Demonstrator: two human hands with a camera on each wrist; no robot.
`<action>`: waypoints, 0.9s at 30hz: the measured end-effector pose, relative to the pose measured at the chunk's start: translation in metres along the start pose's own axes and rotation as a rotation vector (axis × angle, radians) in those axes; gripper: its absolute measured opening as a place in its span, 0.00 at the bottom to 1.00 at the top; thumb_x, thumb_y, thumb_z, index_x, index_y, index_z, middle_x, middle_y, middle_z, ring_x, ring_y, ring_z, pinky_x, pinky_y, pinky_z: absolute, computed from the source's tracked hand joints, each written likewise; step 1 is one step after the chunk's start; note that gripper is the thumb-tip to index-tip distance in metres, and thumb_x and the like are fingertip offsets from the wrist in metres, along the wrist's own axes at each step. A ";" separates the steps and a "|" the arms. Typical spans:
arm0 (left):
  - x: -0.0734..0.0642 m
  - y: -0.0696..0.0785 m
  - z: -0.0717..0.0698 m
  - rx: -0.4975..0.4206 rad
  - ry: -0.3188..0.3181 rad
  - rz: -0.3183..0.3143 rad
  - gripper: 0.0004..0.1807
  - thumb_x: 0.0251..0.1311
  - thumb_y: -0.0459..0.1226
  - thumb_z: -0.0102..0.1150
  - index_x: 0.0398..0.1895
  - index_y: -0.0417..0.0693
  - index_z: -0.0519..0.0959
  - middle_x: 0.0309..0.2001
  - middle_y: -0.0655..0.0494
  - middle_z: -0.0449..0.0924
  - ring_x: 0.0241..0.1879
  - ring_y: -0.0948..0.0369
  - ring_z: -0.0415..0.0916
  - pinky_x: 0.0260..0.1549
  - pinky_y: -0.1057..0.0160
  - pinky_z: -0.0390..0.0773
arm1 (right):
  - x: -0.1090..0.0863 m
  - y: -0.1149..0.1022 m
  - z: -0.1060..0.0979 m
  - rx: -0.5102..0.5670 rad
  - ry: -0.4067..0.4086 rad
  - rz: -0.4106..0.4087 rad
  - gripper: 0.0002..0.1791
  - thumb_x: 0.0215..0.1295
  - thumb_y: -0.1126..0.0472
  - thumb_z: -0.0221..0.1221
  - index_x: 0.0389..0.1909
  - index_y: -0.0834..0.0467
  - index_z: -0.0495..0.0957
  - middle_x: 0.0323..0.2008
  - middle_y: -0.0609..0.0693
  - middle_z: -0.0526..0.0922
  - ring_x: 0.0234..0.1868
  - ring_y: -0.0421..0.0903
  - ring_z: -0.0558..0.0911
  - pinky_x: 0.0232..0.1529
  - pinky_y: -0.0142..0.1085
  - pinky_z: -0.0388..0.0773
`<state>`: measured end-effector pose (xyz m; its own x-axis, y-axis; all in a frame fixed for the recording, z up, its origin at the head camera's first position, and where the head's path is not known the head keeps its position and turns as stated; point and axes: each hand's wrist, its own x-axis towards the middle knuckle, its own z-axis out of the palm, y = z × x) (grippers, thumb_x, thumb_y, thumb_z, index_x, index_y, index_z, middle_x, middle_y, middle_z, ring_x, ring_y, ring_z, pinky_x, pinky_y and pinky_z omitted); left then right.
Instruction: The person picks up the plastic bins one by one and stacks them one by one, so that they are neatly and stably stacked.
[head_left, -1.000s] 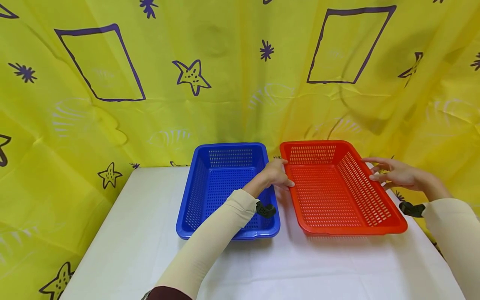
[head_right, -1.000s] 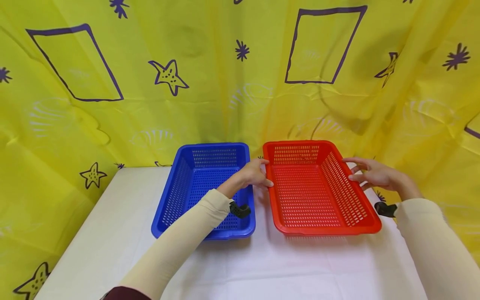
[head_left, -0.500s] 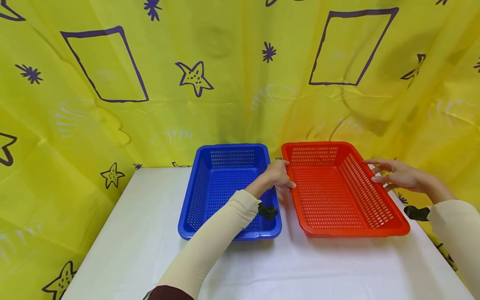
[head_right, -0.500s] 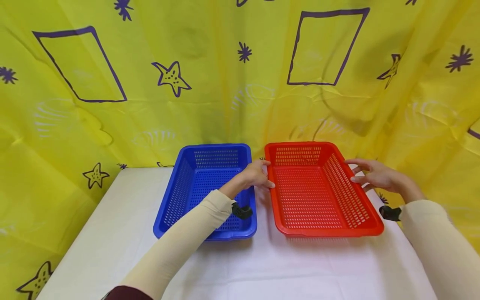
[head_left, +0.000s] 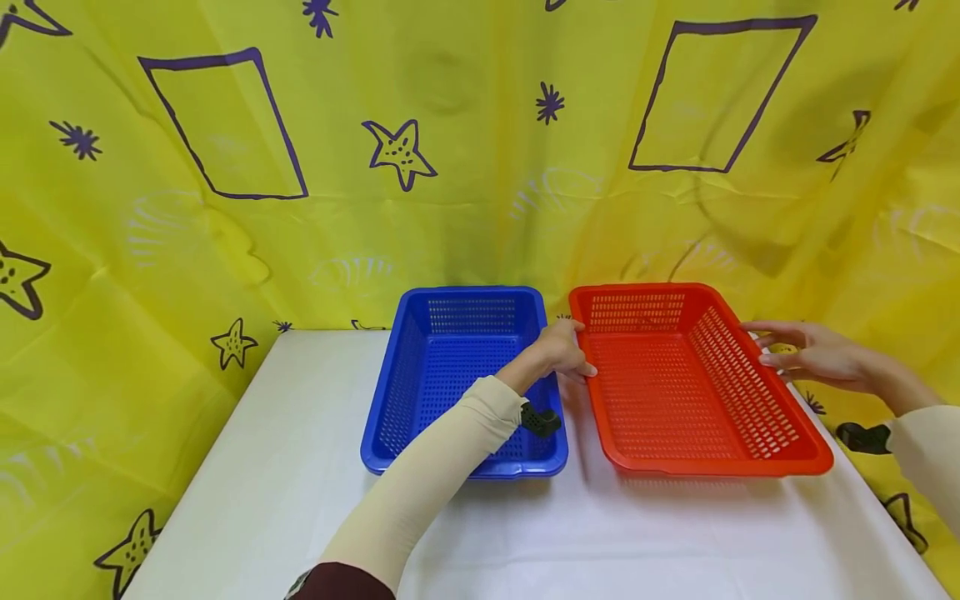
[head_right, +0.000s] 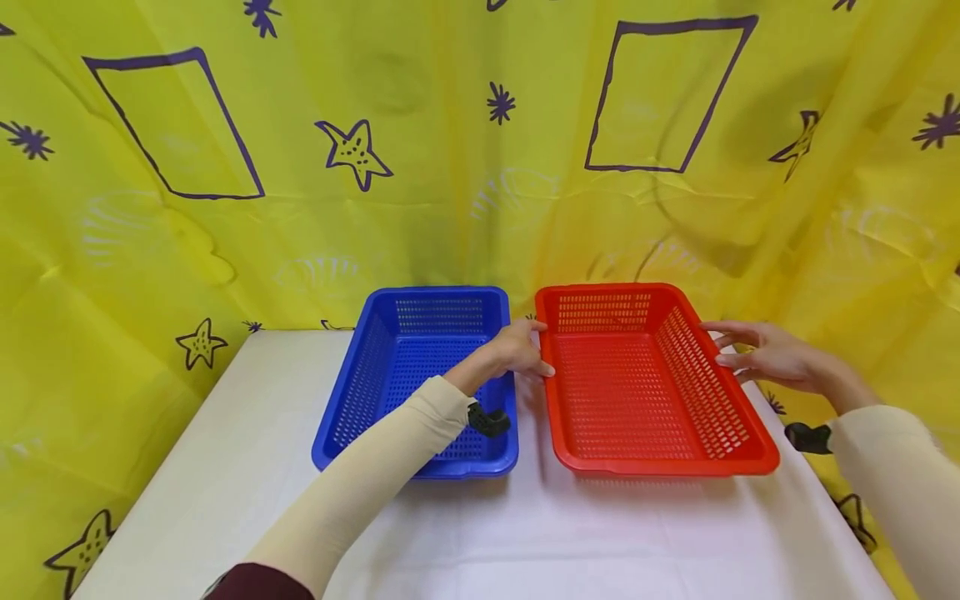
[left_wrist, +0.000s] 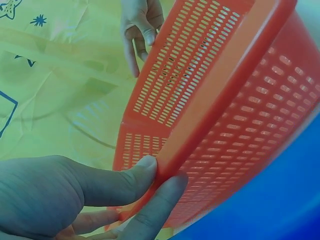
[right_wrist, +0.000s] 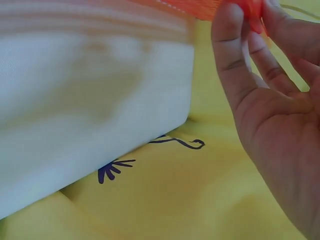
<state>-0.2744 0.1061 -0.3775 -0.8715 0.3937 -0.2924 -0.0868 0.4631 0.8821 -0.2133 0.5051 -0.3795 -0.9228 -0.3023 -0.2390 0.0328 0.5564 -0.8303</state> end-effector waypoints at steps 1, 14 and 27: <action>0.000 0.000 0.000 -0.003 -0.009 0.003 0.47 0.50 0.17 0.71 0.76 0.38 0.64 0.68 0.30 0.67 0.35 0.43 0.88 0.38 0.53 0.88 | -0.002 0.000 0.000 0.003 0.005 -0.004 0.31 0.77 0.68 0.53 0.77 0.49 0.61 0.54 0.39 0.73 0.49 0.42 0.84 0.46 0.38 0.86; 0.001 0.006 -0.024 -0.191 -0.179 0.066 0.49 0.54 0.15 0.66 0.80 0.42 0.59 0.52 0.30 0.80 0.33 0.47 0.88 0.40 0.49 0.88 | -0.015 -0.011 -0.005 0.051 0.066 -0.085 0.31 0.78 0.72 0.50 0.78 0.52 0.63 0.53 0.42 0.77 0.47 0.43 0.86 0.46 0.35 0.86; -0.012 0.026 -0.048 -0.312 -0.212 0.120 0.48 0.57 0.17 0.66 0.80 0.43 0.59 0.32 0.51 0.66 0.24 0.55 0.84 0.36 0.53 0.89 | -0.024 -0.032 -0.012 0.049 0.120 -0.071 0.32 0.78 0.72 0.51 0.78 0.50 0.63 0.52 0.44 0.76 0.46 0.45 0.85 0.46 0.35 0.86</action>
<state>-0.2895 0.0758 -0.3335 -0.7682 0.6008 -0.2213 -0.1614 0.1527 0.9750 -0.1971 0.5031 -0.3411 -0.9626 -0.2434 -0.1192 -0.0183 0.4971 -0.8675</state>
